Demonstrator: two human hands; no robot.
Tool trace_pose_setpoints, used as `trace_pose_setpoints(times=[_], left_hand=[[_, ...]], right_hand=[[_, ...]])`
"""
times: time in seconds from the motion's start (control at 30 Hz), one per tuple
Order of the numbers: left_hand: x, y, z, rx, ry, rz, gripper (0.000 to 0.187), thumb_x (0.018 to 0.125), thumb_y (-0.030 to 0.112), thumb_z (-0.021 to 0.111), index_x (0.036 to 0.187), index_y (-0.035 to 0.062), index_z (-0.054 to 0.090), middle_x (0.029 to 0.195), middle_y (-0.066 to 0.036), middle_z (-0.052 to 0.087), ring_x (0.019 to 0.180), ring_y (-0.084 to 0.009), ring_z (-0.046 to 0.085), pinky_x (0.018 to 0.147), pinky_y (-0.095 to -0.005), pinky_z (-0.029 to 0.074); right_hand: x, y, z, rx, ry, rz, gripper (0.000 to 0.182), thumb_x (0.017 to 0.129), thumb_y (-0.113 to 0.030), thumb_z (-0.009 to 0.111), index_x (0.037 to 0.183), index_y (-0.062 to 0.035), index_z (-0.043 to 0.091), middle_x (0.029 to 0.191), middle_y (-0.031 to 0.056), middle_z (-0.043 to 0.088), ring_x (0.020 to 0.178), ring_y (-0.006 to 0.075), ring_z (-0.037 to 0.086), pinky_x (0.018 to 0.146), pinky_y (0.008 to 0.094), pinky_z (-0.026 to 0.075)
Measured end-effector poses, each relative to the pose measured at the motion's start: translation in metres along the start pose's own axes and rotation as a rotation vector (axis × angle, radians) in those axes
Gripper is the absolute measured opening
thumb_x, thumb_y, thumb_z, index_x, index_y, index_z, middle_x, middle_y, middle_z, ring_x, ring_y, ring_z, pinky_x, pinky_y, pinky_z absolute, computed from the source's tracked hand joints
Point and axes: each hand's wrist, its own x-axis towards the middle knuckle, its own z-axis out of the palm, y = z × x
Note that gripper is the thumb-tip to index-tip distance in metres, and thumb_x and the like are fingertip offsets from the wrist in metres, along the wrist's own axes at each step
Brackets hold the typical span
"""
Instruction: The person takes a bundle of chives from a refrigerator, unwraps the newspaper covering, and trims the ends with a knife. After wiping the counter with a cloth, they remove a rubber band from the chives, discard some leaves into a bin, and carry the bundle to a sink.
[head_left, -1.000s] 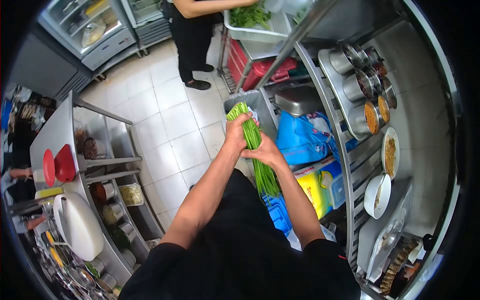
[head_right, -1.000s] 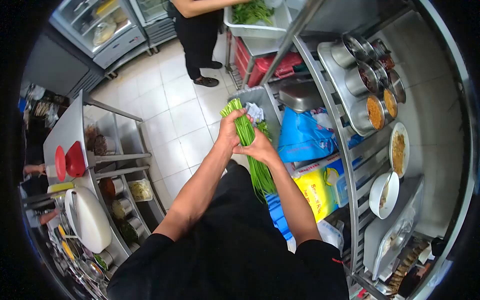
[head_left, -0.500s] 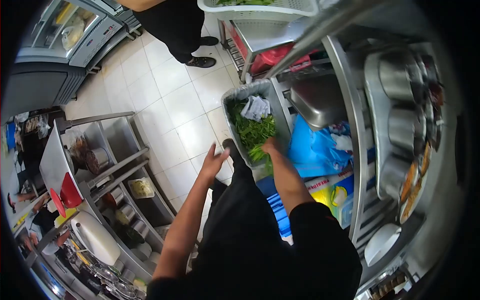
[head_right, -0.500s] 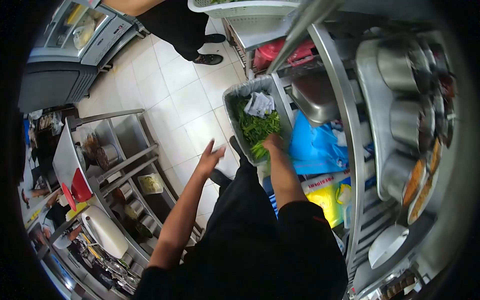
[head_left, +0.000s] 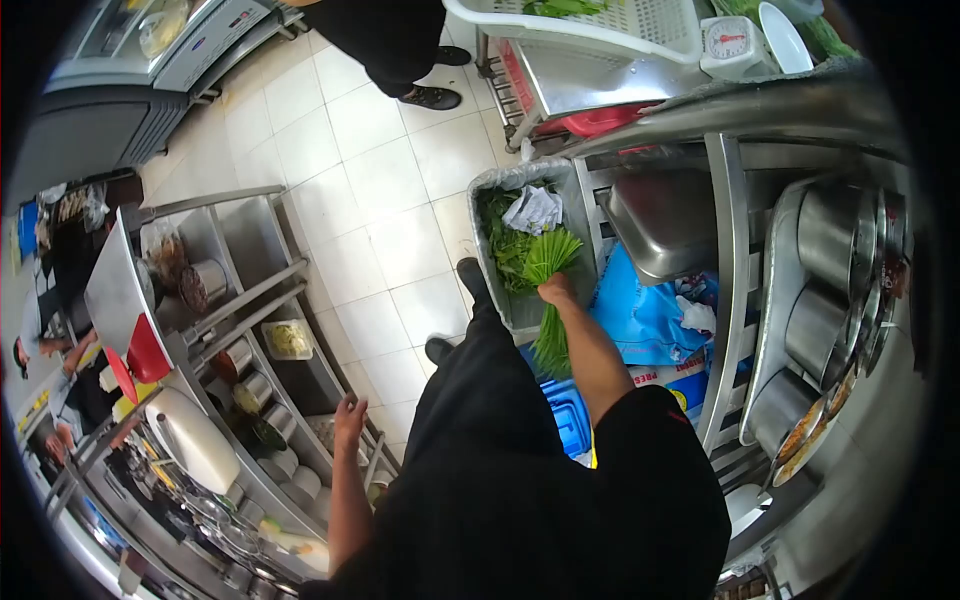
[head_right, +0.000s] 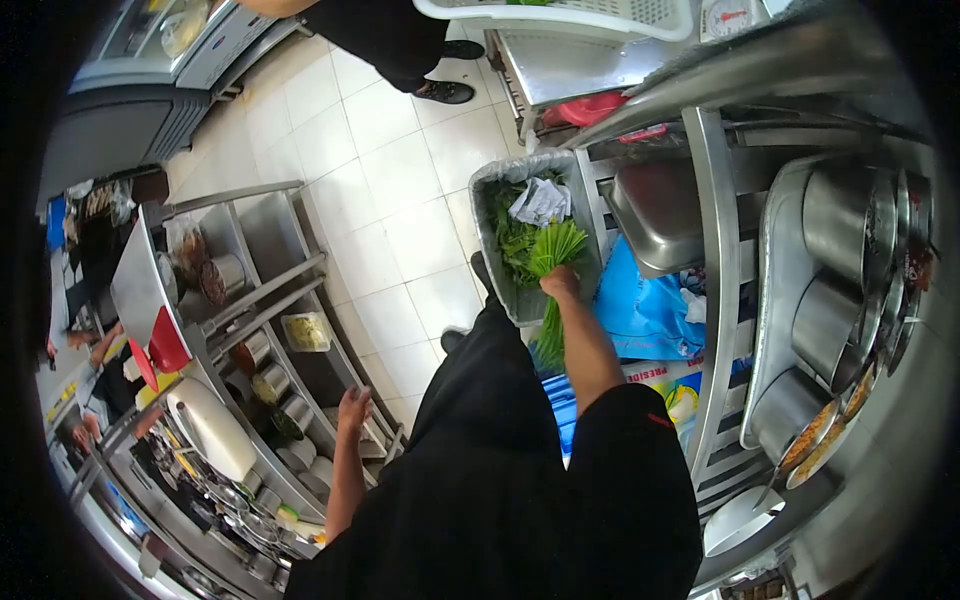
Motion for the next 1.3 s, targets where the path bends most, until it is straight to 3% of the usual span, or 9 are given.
trace_pose_setpoints(times=[0.17, 0.27, 0.37, 0.43, 0.53, 0.63, 1.03, 1.13, 1.3], left_hand=[[0.013, 0.103, 0.081, 0.019, -0.173, 0.504, 0.063, 0.094, 0.036, 0.056, 0.136, -0.0079, 0.039, 0.128, -0.022, 0.055, 0.115, -0.0253, 0.056, 0.097, -0.0334, 0.043], [-0.004, 0.194, 0.12, -0.242, -0.41, 0.526, 0.059, 0.098, 0.042, 0.045, 0.138, -0.0019, 0.042, 0.134, -0.015, 0.052, 0.122, -0.0242, 0.049, 0.106, -0.0341, 0.034], [-0.06, 0.278, 0.125, -0.387, -0.606, 0.5, 0.061, 0.1, 0.046, 0.036, 0.143, 0.0022, 0.035, 0.137, -0.01, 0.049, 0.122, -0.0228, 0.05, 0.107, -0.0388, 0.034], [-0.088, 0.298, 0.116, -0.506, -0.931, 0.572, 0.059, 0.099, 0.039, 0.042, 0.144, 0.0022, 0.033, 0.137, -0.01, 0.049, 0.123, -0.0221, 0.049, 0.106, -0.0362, 0.035], [-0.159, 0.299, 0.076, -0.612, -1.083, 0.727, 0.058, 0.096, 0.025, 0.052, 0.146, 0.0044, 0.03, 0.139, -0.01, 0.046, 0.126, -0.0205, 0.045, 0.106, -0.0334, 0.034], [-0.183, 0.276, 0.046, -0.522, -0.759, 1.054, 0.063, 0.093, 0.02, 0.054, 0.148, 0.0054, 0.026, 0.143, -0.01, 0.041, 0.129, -0.0201, 0.041, 0.108, -0.0326, 0.031], [-0.187, 0.173, -0.061, -0.886, -0.344, 1.149, 0.064, 0.088, 0.014, 0.058, 0.145, 0.0045, 0.032, 0.14, -0.01, 0.044, 0.126, -0.0205, 0.044, 0.107, -0.0326, 0.032], [-0.172, 0.136, -0.081, -1.086, -0.283, 1.092, 0.044, 0.09, 0.015, 0.059, 0.132, 0.0053, 0.05, 0.121, -0.008, 0.059, 0.112, -0.0174, 0.055, 0.096, -0.0319, 0.043], [-0.16, 0.069, -0.104, -1.115, 0.372, 1.104, 0.023, 0.085, 0.021, 0.069, 0.098, 0.0016, 0.069, 0.087, -0.004, 0.069, 0.082, -0.0103, 0.062, 0.076, -0.028, 0.05]], right_hand=[[-0.053, 0.004, -0.025, -0.047, 0.054, -0.31, 0.035, 0.071, -0.009, 0.065, 0.103, 0.0043, 0.06, 0.084, 0.0202, 0.067, 0.08, 0.0333, 0.066, 0.068, 0.0432, 0.05], [-0.153, -0.023, -0.075, 0.32, -0.112, -0.639, 0.035, 0.072, -0.007, 0.068, 0.104, 0.0035, 0.058, 0.084, 0.0153, 0.067, 0.075, 0.0259, 0.064, 0.065, 0.0406, 0.05], [-0.22, -0.046, -0.097, 0.446, -0.26, -0.837, 0.038, 0.074, -0.006, 0.07, 0.108, 0.0024, 0.057, 0.09, 0.0114, 0.067, 0.08, 0.0205, 0.062, 0.074, 0.0369, 0.05], [-0.251, -0.064, -0.103, 0.417, -0.15, -1.175, 0.044, 0.074, -0.008, 0.071, 0.115, 0.0, 0.057, 0.104, 0.014, 0.065, 0.095, 0.0244, 0.062, 0.088, 0.035, 0.047], [-0.275, -0.088, -0.103, 0.402, -0.095, -1.25, 0.047, 0.073, -0.01, 0.073, 0.115, -0.0001, 0.057, 0.105, 0.0138, 0.065, 0.096, 0.0246, 0.062, 0.087, 0.0348, 0.047], [-0.297, -0.114, -0.093, 0.413, -0.114, -1.296, 0.046, 0.072, -0.011, 0.074, 0.114, -0.0003, 0.059, 0.103, 0.0127, 0.066, 0.095, 0.0234, 0.062, 0.087, 0.0346, 0.047], [-0.374, -0.213, -0.032, 0.071, -0.507, -1.482, 0.046, 0.071, -0.011, 0.074, 0.113, 0.0017, 0.059, 0.103, 0.0122, 0.066, 0.094, 0.0199, 0.062, 0.087, 0.0333, 0.047], [-0.376, -0.238, -0.007, -0.165, -0.544, -1.523, 0.047, 0.069, -0.011, 0.075, 0.11, 0.0018, 0.058, 0.102, 0.0128, 0.066, 0.093, 0.0229, 0.062, 0.085, 0.0345, 0.048], [-0.382, -0.278, 0.056, -0.425, -0.799, -1.478, 0.043, 0.064, -0.002, 0.069, 0.104, 0.0045, 0.057, 0.089, 0.0078, 0.063, 0.079, 0.0191, 0.059, 0.074, 0.032, 0.048]])
